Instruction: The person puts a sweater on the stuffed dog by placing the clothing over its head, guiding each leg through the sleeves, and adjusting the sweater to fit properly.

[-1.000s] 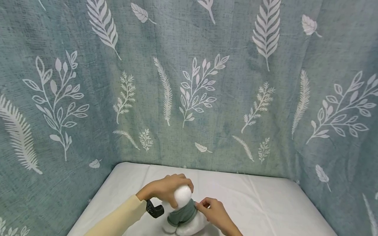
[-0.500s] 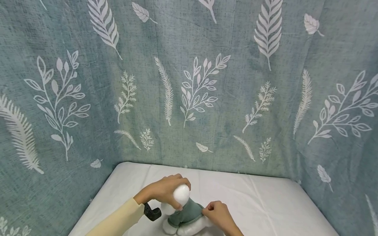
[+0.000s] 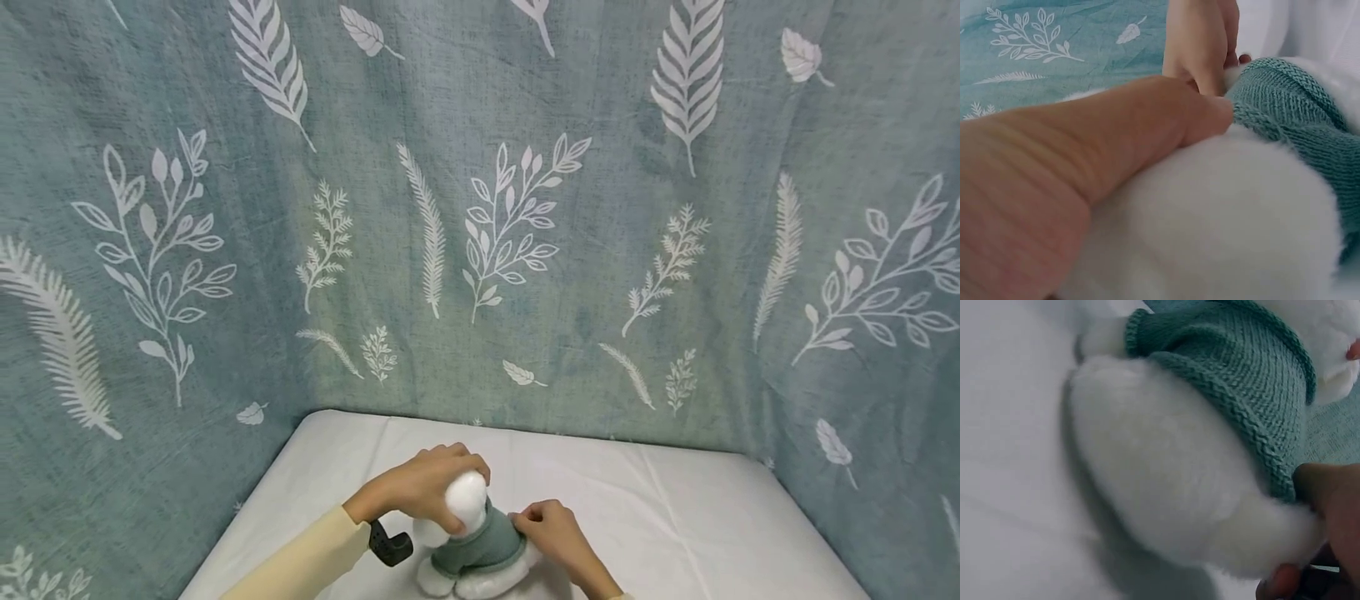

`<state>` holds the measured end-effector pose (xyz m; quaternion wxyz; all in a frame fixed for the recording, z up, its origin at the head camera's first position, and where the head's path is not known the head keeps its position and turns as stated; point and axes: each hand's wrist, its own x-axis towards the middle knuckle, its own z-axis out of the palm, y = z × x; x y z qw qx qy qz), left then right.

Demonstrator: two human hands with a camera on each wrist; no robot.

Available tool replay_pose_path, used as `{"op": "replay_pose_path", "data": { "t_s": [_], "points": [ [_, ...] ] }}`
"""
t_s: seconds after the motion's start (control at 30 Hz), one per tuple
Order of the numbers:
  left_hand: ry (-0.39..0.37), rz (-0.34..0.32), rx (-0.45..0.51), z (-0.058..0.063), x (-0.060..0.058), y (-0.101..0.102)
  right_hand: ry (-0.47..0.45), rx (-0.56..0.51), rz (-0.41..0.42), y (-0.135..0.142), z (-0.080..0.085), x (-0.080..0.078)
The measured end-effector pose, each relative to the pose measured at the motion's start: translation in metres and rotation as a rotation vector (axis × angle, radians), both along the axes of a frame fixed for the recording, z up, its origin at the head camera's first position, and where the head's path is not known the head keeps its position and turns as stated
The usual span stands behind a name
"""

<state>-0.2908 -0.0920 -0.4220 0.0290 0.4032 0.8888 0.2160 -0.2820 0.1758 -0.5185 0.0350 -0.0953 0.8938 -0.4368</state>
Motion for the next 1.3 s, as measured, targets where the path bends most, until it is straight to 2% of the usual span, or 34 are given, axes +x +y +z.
{"op": "replay_pose_path", "data": {
  "t_s": [0.13,0.33,0.5,0.63,0.73,0.83,1.0,1.17,1.3],
  "points": [
    [0.009,0.011,-0.01,-0.002,0.0,0.002,0.002,-0.023,0.047,0.0,-0.003,-0.011],
    [0.017,0.029,-0.015,-0.003,0.0,0.001,-0.006,-0.02,0.032,0.002,-0.006,-0.015],
    [0.005,0.027,0.008,-0.004,0.0,0.001,-0.114,-0.043,0.005,0.006,0.0,0.0],
    [0.007,0.039,0.025,-0.006,0.0,0.0,-0.209,-0.104,0.069,0.007,0.009,0.019],
    [0.029,0.049,0.032,-0.005,0.0,0.001,-0.196,-0.159,0.126,0.004,0.011,0.03],
    [0.039,0.054,0.039,-0.006,0.0,0.002,-0.163,-0.182,0.131,0.002,0.009,0.036],
    [0.014,0.06,0.05,-0.007,0.0,0.001,-0.126,-0.098,0.116,0.007,0.002,0.044],
    [-0.007,0.073,0.062,-0.006,0.0,0.0,-0.042,-0.027,0.161,0.015,-0.003,0.048],
    [0.011,0.073,0.057,-0.005,0.0,0.0,-0.064,-0.034,0.153,0.015,-0.001,0.045]
  ]
}}
